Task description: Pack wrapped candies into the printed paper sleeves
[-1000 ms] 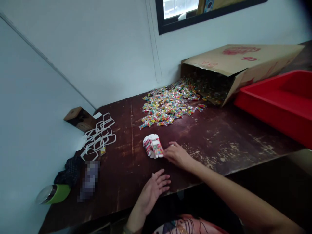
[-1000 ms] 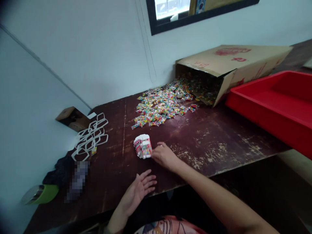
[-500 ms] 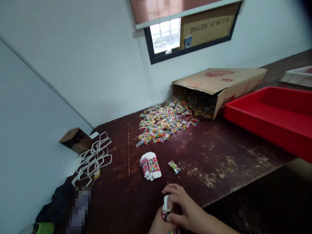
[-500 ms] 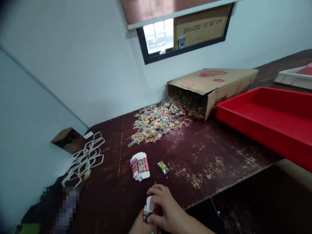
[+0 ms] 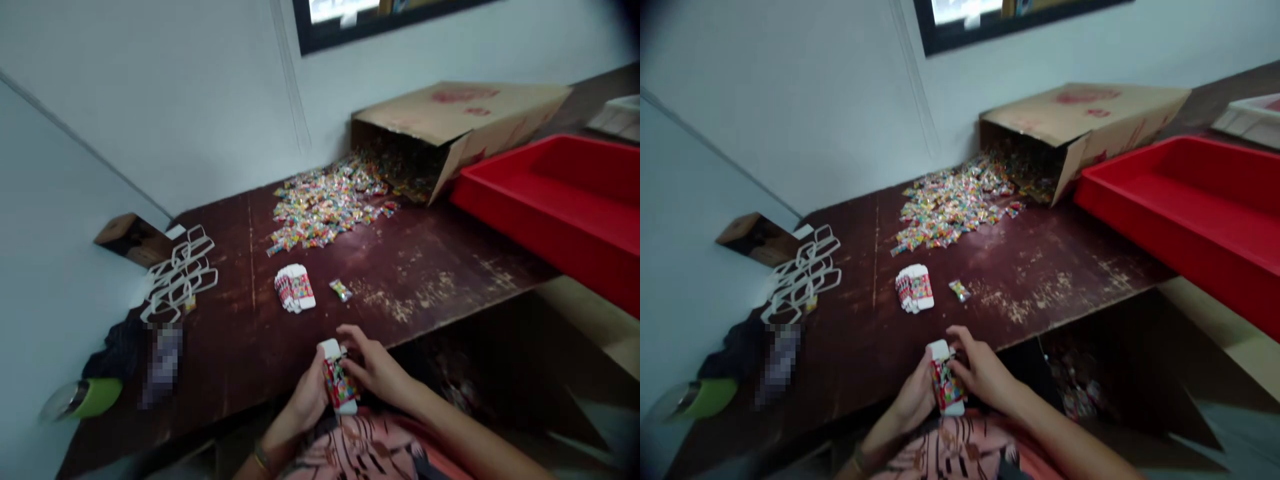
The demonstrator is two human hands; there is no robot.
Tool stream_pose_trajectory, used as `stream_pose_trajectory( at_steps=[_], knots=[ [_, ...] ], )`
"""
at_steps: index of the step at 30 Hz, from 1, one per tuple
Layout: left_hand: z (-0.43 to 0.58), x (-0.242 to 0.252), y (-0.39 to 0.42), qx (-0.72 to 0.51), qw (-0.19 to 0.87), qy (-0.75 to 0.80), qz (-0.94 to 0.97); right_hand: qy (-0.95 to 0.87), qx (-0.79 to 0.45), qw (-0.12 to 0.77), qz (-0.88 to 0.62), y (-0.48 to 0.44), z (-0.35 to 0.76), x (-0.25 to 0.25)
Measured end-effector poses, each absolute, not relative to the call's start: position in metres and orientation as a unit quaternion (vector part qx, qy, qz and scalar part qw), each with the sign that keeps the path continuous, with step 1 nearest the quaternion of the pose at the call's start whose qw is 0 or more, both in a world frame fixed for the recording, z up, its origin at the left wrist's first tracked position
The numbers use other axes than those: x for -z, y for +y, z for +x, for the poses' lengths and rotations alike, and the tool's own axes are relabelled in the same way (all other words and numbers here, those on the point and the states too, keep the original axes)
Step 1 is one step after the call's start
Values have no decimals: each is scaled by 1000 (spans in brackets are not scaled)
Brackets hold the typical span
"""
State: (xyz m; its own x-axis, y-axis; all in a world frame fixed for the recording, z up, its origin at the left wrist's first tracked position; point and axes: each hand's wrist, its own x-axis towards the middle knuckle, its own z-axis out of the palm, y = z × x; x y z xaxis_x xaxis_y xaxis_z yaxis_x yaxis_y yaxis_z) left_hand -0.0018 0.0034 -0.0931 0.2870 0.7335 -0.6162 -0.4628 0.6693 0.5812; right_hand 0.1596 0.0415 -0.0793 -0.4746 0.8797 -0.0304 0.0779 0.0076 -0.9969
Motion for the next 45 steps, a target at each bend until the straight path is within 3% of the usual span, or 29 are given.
stream_pose_trajectory(
  at_steps=[7,13,20,28,33,39,41,45],
  knots=[
    [5,82,1,-306,881,339,122,-411,-810,240,-342,39,181,89],
    [15,79,2,-294,878,338,165,-441,-842,130,-283,55,191,78],
    [14,81,1,-314,869,359,129,-468,-824,71,-312,69,183,96],
    [11,80,6,-360,832,414,82,-638,-667,198,-330,55,175,87],
    [3,87,3,-366,847,371,105,-737,-552,257,-292,47,175,89],
    [-10,101,-10,-372,843,349,172,-890,-324,189,-259,31,181,99],
    [-11,100,-11,-364,842,351,188,-879,-339,203,-268,26,178,105],
    [-10,96,-10,-346,826,402,189,-765,-438,352,-315,11,170,122]
  ],
)
